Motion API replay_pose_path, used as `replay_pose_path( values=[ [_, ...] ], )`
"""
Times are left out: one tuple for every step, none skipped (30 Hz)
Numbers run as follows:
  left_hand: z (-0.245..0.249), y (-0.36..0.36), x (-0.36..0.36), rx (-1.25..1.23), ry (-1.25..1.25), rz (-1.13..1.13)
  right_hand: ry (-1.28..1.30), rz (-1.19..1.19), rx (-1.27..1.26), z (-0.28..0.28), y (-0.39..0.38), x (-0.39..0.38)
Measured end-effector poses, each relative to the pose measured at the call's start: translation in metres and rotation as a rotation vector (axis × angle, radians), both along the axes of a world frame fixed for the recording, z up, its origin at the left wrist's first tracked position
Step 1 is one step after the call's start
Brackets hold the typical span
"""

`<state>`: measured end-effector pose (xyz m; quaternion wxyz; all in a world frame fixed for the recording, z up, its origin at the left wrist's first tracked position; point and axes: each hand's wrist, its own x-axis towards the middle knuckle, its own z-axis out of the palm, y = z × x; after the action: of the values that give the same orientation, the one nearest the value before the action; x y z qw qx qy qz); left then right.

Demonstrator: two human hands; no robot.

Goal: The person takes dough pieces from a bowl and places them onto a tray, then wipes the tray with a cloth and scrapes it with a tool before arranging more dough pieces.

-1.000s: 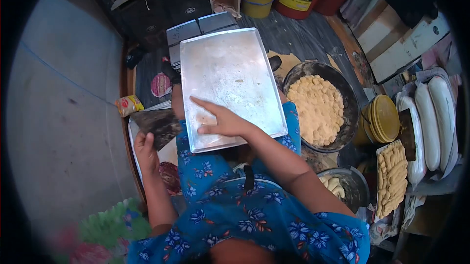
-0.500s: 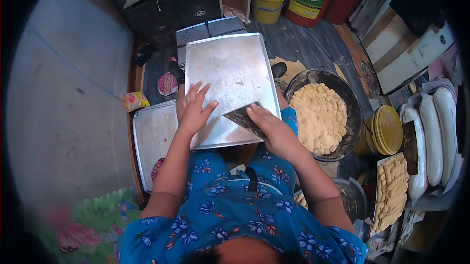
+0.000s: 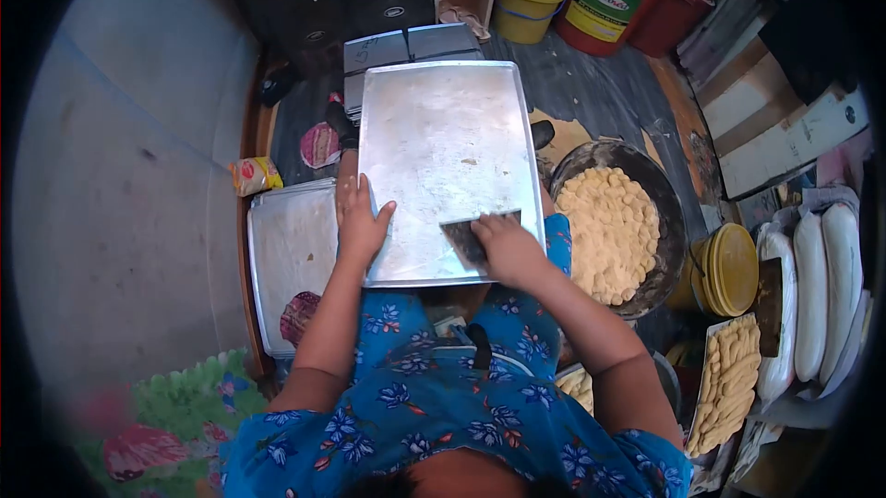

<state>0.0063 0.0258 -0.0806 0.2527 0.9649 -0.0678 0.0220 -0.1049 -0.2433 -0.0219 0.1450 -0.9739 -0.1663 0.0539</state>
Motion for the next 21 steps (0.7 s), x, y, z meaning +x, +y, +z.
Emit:
replay_pose_path(
  values=[
    [0.002, -0.001, -0.001, 0.001, 0.001, 0.002, -0.06, -0.007, -0.018, -0.006, -0.002, 0.02],
    [0.003, -0.002, -0.002, 0.002, 0.001, 0.005, -0.067, -0.044, 0.028, -0.009, -0.005, 0.041],
    [0.002, -0.001, -0.002, 0.031, -0.002, -0.002, -0.065, -0.09, 0.091, 0.0, -0.004, 0.061],
    [0.002, -0.001, -0.002, 0.026, -0.008, -0.006, -0.051, -0.135, 0.098, 0.0, -0.006, 0.083],
    [0.0, -0.001, -0.002, 0.021, -0.015, -0.01, -0.135, -0.117, 0.093, -0.009, -0.01, 0.105],
    [0.0, 0.0, -0.003, 0.017, -0.022, -0.014, -0.143, -0.143, 0.064, -0.008, -0.009, 0.126],
    [0.0, 0.0, -0.003, 0.02, -0.021, -0.019, -0.172, -0.167, 0.077, -0.004, -0.009, 0.14],
    [0.0, 0.0, -0.003, 0.02, -0.012, -0.017, -0.174, -0.169, 0.064, -0.011, -0.013, 0.162],
    [0.0, 0.0, -0.003, 0.019, -0.003, -0.016, -0.155, -0.185, 0.046, -0.008, -0.014, 0.177],
    [0.0, -0.001, -0.003, 0.018, 0.005, -0.017, -0.138, -0.202, 0.028, -0.005, -0.014, 0.19],
    [0.001, -0.001, -0.003, 0.016, 0.008, -0.018, -0.174, -0.214, 0.024, -0.007, -0.016, 0.202],
    [0.002, -0.002, -0.004, 0.007, 0.018, -0.014, -0.21, -0.226, 0.02, -0.014, -0.018, 0.214],
    [0.003, -0.002, -0.004, -0.003, 0.027, -0.01, -0.247, -0.237, 0.016, -0.02, -0.019, 0.221],
    [0.003, -0.002, -0.002, -0.011, 0.034, -0.006, -0.273, -0.221, -0.02, -0.026, -0.018, 0.225],
    [-0.002, 0.0, -0.002, -0.056, 0.008, -0.014, -0.302, -0.207, -0.055, -0.031, -0.016, 0.227],
    [-0.002, 0.003, -0.001, -0.071, 0.035, -0.026, -0.331, -0.195, -0.09, -0.03, -0.013, 0.226],
    [0.0, 0.007, 0.0, -0.086, 0.063, -0.039, -0.349, -0.157, -0.055, -0.034, -0.013, 0.211],
    [-0.001, 0.007, 0.002, -0.11, 0.092, -0.052, -0.365, -0.118, -0.029, -0.036, -0.013, 0.186],
    [-0.004, 0.012, 0.004, -0.149, 0.098, -0.082, -0.351, -0.101, -0.004, -0.031, -0.008, 0.162],
    [-0.01, 0.016, 0.007, -0.274, 0.088, -0.095, -0.331, -0.085, 0.02, -0.022, -0.003, 0.135],
    [-0.019, 0.021, 0.011, -0.399, 0.082, -0.109, -0.271, -0.06, -0.06, -0.013, 0.001, 0.106]
  ],
)
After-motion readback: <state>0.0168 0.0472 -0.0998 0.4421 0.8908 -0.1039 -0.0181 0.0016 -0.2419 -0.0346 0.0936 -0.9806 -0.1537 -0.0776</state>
